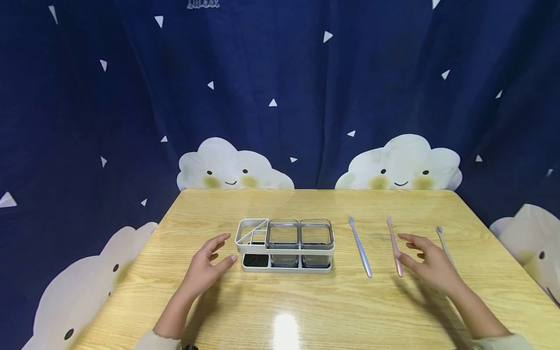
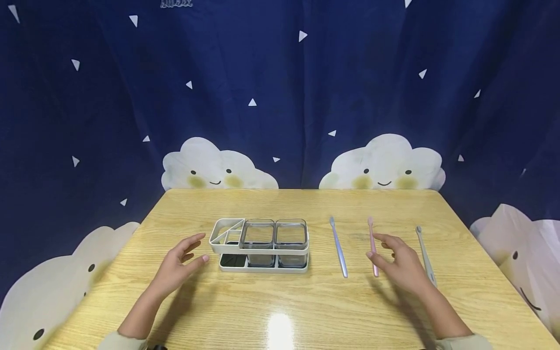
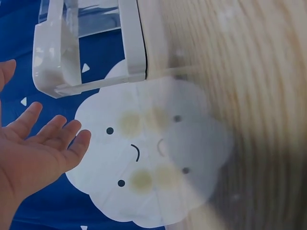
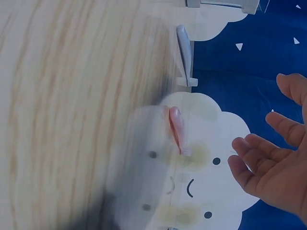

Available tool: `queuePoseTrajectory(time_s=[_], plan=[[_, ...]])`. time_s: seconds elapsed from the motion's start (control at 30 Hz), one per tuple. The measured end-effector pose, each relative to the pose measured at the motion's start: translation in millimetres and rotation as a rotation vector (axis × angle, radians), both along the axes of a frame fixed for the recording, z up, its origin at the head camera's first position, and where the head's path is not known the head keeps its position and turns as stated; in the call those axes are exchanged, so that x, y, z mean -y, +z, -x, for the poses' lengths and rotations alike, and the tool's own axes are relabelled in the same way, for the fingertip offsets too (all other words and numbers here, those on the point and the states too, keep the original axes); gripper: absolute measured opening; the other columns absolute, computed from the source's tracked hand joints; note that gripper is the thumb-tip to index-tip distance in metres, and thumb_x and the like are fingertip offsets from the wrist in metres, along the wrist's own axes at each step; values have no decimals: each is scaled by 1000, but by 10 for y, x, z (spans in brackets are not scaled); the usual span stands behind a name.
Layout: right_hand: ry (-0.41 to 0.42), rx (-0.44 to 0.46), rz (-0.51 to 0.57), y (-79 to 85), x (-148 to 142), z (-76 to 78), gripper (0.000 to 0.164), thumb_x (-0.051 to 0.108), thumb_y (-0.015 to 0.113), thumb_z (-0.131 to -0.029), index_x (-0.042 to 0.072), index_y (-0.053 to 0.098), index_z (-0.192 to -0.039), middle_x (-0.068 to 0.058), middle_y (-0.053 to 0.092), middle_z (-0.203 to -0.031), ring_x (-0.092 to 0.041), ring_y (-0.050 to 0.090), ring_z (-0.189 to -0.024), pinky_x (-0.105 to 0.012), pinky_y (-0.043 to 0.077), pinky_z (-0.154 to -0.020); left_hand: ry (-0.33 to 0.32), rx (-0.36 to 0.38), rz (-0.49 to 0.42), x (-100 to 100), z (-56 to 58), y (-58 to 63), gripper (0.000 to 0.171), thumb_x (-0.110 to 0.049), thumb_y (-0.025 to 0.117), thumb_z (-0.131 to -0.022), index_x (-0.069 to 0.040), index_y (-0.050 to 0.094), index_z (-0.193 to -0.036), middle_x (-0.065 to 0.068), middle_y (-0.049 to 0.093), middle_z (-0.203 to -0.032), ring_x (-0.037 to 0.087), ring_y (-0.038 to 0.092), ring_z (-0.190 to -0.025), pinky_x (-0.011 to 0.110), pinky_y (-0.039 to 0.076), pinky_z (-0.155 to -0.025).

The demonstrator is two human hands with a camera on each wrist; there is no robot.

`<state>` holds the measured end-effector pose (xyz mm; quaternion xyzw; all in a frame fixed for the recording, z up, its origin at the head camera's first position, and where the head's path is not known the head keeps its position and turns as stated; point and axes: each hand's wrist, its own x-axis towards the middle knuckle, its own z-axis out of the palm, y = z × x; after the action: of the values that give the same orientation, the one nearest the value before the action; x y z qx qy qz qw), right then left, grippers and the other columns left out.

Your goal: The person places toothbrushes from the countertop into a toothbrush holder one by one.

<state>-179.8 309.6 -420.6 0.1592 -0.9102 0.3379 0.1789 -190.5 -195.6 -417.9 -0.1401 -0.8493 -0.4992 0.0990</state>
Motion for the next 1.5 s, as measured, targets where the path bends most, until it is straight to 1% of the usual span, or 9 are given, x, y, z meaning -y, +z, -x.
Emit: queuePoseTrajectory(time_s=[0.2,0.4,0.5,0.6,0.67,0.87,1.07,1.37,1.5], plan=[[-1,54,32,-9,-19,40,48,11,70,-84,-4,52,-125,-28,53,-120,-44,55,-98,-51,48,-71,-46,22,-67,-8,68,-21,54,-13,72,-82,-5,50,-131,14,48,-134,36,44,-121,54,38,-92],[-1,76,39,-29,-16,77,50,15,71,-83,-1,53,-127,-23,54,-121,-38,55,-99,-39,48,-71,-76,49,-115,-33,53,116,54,-3,68,-83,4,46,-132,22,44,-135,43,40,-122,58,35,-92],[11,92,47,-52,-7,98,52,17,71,-83,0,52,-128,-22,55,-121,-38,55,-100,-39,48,-71,-91,48,-125,-43,45,152,54,-2,67,-83,5,45,-132,23,43,-135,44,40,-121,59,35,-92],[39,110,67,-59,-4,121,53,18,70,-84,-1,50,-130,-23,54,-122,-40,53,-102,-40,49,-73,-101,43,-129,-32,93,100,54,-4,68,-84,2,46,-132,20,44,-135,42,41,-121,57,37,-92],[57,122,86,-65,1,136,53,17,69,-85,-1,50,-130,-22,53,-122,-40,53,-102,-40,49,-73,-110,55,-147,-15,153,25,54,-5,68,-83,-1,46,-133,17,44,-136,39,41,-122,56,36,-93],[93,167,148,-98,24,189,52,16,68,-86,1,49,-132,-19,53,-124,-39,52,-104,-29,51,-72,-147,66,-219,7,250,-81,54,-6,68,-84,4,45,-132,20,43,-136,41,39,-123,58,33,-95],[131,225,240,-114,55,244,53,17,65,-88,4,45,-136,-20,50,-127,-40,49,-109,-26,50,-72,-165,64,-247,22,322,-86,53,-4,67,-84,4,46,-131,19,44,-135,41,40,-123,59,31,-96],[185,239,285,-169,34,318,49,12,63,-89,-1,45,-133,-23,51,-123,-40,50,-107,-27,51,-74,-212,94,-282,0,390,-81,54,-2,66,-84,5,44,-133,19,42,-137,38,40,-123,59,30,-97],[192,245,302,-181,35,352,47,12,63,-89,-3,46,-131,-23,52,-121,-36,54,-105,-26,51,-75,-233,114,-303,-10,409,-95,54,-1,65,-84,4,43,-133,19,41,-137,37,41,-123,53,34,-97]])
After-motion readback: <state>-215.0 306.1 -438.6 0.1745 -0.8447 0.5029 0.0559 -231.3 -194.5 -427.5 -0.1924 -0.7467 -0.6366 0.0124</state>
